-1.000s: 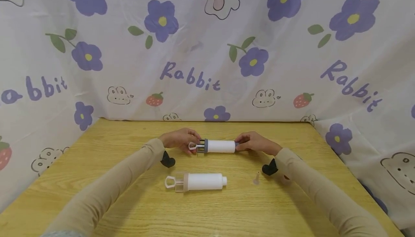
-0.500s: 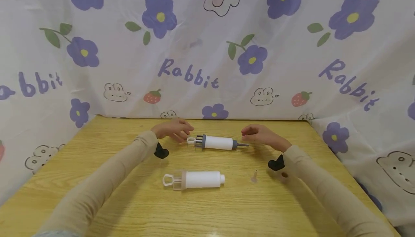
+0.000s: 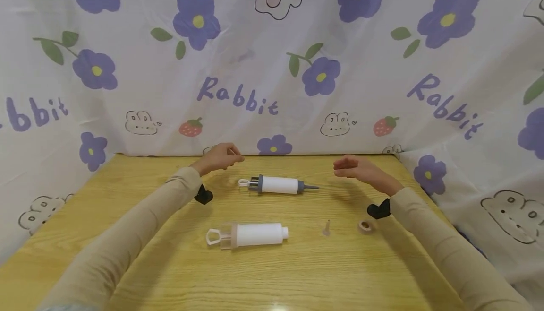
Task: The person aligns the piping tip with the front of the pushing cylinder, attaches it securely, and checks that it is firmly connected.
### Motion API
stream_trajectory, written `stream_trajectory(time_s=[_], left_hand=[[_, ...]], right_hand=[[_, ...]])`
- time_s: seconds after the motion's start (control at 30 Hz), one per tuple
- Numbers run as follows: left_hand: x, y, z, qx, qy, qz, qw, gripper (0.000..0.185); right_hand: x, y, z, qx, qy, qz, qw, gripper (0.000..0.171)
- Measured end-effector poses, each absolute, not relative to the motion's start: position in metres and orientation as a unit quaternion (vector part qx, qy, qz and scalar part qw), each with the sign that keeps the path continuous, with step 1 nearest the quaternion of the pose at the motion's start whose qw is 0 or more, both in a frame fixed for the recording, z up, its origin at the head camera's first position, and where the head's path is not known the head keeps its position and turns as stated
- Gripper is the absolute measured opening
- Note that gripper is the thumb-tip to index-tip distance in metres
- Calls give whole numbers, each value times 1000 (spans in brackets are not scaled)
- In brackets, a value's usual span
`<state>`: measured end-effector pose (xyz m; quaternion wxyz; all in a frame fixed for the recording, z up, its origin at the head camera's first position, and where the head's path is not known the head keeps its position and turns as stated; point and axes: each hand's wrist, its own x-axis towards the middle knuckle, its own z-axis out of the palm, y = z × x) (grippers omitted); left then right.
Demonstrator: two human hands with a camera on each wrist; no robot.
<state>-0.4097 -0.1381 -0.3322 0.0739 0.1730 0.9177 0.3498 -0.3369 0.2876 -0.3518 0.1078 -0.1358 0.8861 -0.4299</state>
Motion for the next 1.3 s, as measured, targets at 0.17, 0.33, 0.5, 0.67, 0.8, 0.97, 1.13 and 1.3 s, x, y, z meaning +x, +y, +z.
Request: stream_trajectory(time_s=[0.17,0.33,0.5,0.67,0.8,0.97,1.13,1.3], left_hand=[[-411,-128,-330,222,880,410,91,31],[-406,-105,-323,286,838,448,122,30],[-394,-81,-318,317,816,460,150,30],[-383,-51,-319,349,803,450,177,32],[-371,-24,-321,382,786,440,205,33],[-358,0,-327,398,781,419,238,29],[-348,19,-335,412,772,390,286,27],[-342,30,-342,412,764,369,332,31]], right_hand=[[-327,304,-351,-141,876,-448,110,44],[-315,316,-349,-144,870,-459,105,39],[-309,316,-346,-151,872,-456,98,41],[-300,325,-344,-153,881,-438,94,39],[-290,335,-347,-147,886,-429,97,36],[-282,343,-355,-148,879,-436,121,38],[-278,346,-362,-142,882,-428,140,42],[-277,345,-365,-158,879,-420,161,42]])
